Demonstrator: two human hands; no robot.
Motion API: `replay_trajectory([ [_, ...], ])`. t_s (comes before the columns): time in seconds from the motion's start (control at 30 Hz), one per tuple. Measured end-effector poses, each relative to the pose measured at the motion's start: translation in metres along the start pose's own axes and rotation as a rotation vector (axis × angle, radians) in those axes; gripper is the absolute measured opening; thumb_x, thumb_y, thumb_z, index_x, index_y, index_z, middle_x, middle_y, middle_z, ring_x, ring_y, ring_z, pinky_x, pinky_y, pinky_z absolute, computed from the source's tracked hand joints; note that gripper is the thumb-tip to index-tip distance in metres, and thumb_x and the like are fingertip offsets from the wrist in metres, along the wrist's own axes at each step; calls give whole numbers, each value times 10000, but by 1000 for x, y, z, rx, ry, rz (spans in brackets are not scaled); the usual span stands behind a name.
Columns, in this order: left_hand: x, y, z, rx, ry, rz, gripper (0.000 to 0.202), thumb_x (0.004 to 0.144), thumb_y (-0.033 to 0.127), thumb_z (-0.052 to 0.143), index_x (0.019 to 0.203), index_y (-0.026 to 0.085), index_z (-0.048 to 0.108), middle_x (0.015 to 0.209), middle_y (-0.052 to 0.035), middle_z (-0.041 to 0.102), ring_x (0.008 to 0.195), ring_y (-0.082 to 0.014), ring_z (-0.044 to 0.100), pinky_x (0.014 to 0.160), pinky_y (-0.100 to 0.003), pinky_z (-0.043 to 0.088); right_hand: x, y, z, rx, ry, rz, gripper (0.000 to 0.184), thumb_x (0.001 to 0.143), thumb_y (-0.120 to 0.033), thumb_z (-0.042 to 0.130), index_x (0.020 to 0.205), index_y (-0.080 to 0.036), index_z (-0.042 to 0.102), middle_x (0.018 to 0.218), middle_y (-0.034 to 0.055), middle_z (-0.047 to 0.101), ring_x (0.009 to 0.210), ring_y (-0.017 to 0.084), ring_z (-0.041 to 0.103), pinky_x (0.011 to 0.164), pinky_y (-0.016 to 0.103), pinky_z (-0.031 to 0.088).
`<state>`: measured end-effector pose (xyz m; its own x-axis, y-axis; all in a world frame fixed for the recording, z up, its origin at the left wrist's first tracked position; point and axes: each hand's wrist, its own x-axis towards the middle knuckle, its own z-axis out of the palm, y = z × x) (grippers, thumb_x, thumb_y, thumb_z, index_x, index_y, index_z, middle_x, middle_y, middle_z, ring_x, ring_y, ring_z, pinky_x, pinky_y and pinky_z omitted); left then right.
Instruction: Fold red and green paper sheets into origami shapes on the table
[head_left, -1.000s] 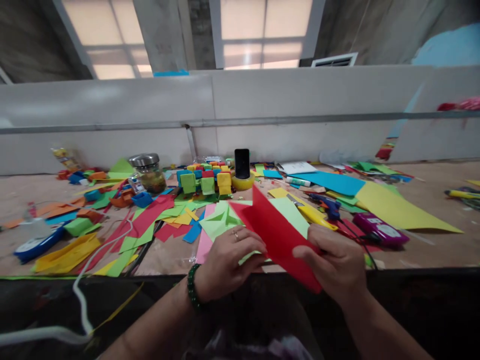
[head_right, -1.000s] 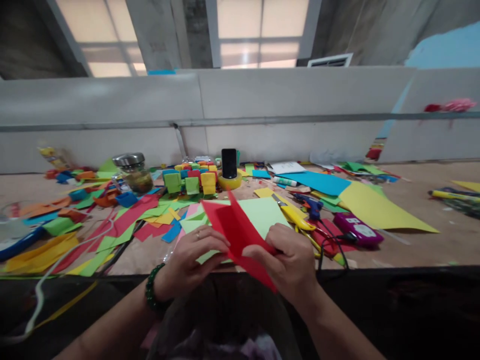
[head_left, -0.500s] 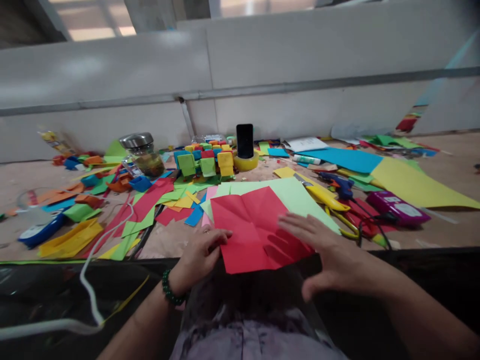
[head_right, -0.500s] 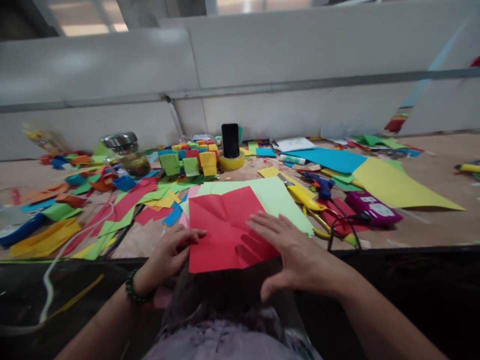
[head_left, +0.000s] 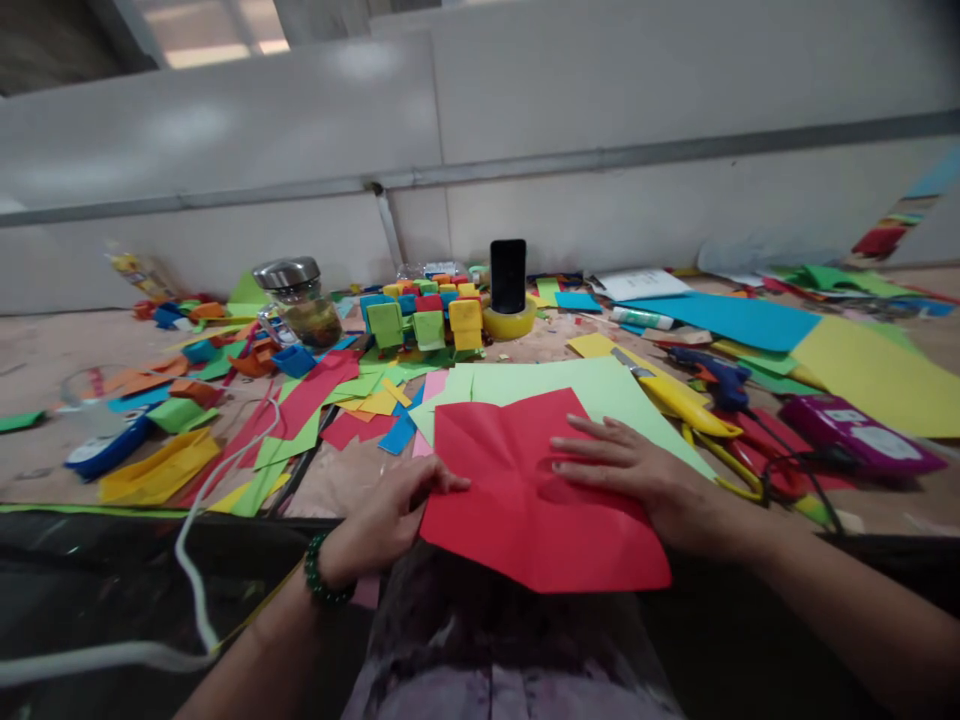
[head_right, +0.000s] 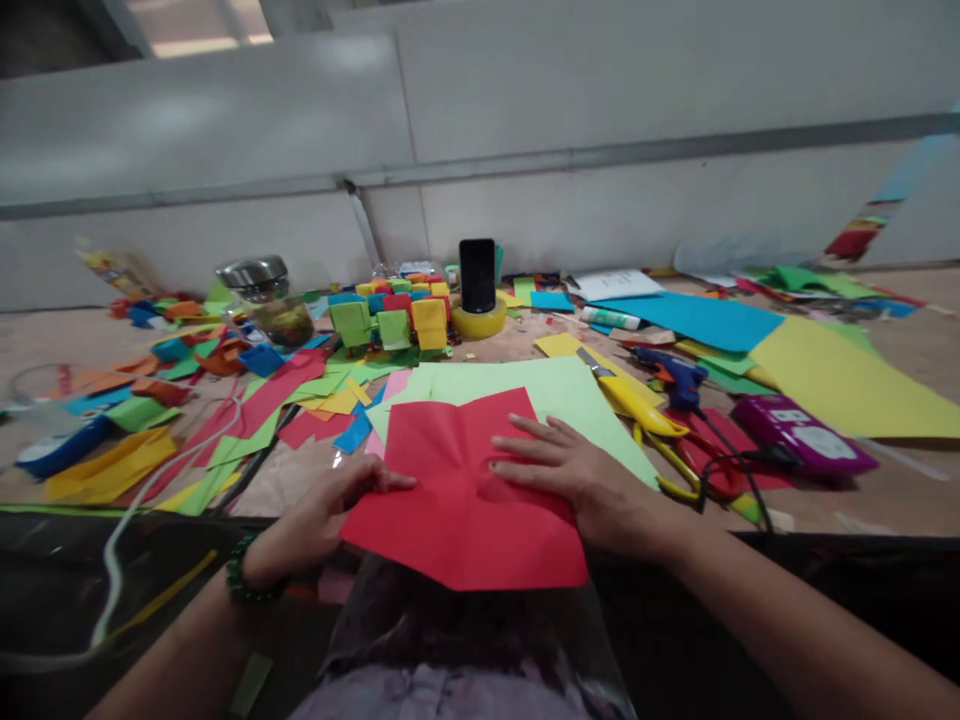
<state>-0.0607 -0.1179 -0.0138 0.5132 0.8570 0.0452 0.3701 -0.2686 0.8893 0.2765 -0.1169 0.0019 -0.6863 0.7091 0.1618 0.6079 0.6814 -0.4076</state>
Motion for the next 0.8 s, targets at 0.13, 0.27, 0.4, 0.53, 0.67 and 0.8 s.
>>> replay_trajectory([
  [0.13, 1, -3, -4, 173, 7, 49, 207, 839, 305, 613, 1008, 208, 684, 1043, -98, 723, 961, -227, 658, 879, -352, 496, 4, 9, 10, 145, -108, -41, 363, 910, -332, 529, 1256, -331, 636, 1281, 81, 642, 1353, 268, 414, 1125, 545, 248],
  [0.27, 5, -5, 0, 76, 56, -14, 254, 874, 321, 522, 968, 199, 724, 930, -70, 740, 855, -213, 669, 767, -328, 519, 3, 5, 16, 364, -11, 136, 399, 852, -477, 580, 1160, -256, 704, 1227, 105, 670, 1244, 297, 530, 1045, 460, 401],
  [0.4, 16, -5, 6, 86, 209, -226, 290, 850, 418, 535, 744, 168, 635, 674, -14, 659, 617, -160, 596, 552, -252, 439, 12, -2, 22, 391, 145, 501, 405, 851, -558, 533, 899, -212, 737, 928, 47, 745, 876, 283, 666, 806, 371, 522],
  [0.53, 29, -6, 5, 316, 290, -271, 333, 805, 451, 594, 634, 190, 478, 524, 50, 495, 513, -120, 470, 502, -233, 321, 26, -1, 20, 177, 267, 679, 423, 815, -613, 546, 803, -203, 649, 740, 37, 692, 684, 232, 614, 615, 315, 461],
  [0.67, 37, -7, 2, 405, 258, -293, 257, 800, 382, 594, 658, 190, 498, 580, 38, 526, 563, -129, 494, 524, -235, 304, 36, 3, 7, -62, 202, 760, 476, 807, -684, 501, 728, -224, 595, 688, 35, 645, 614, 206, 575, 543, 300, 376],
  [0.8, 41, -2, 0, 481, 222, -284, 208, 794, 316, 597, 651, 187, 520, 603, 29, 544, 594, -133, 503, 540, -237, 300, 47, 10, 1, -77, 223, 870, 634, 727, -716, 577, 1081, -192, 623, 907, 107, 702, 727, 262, 648, 573, 318, 414],
])
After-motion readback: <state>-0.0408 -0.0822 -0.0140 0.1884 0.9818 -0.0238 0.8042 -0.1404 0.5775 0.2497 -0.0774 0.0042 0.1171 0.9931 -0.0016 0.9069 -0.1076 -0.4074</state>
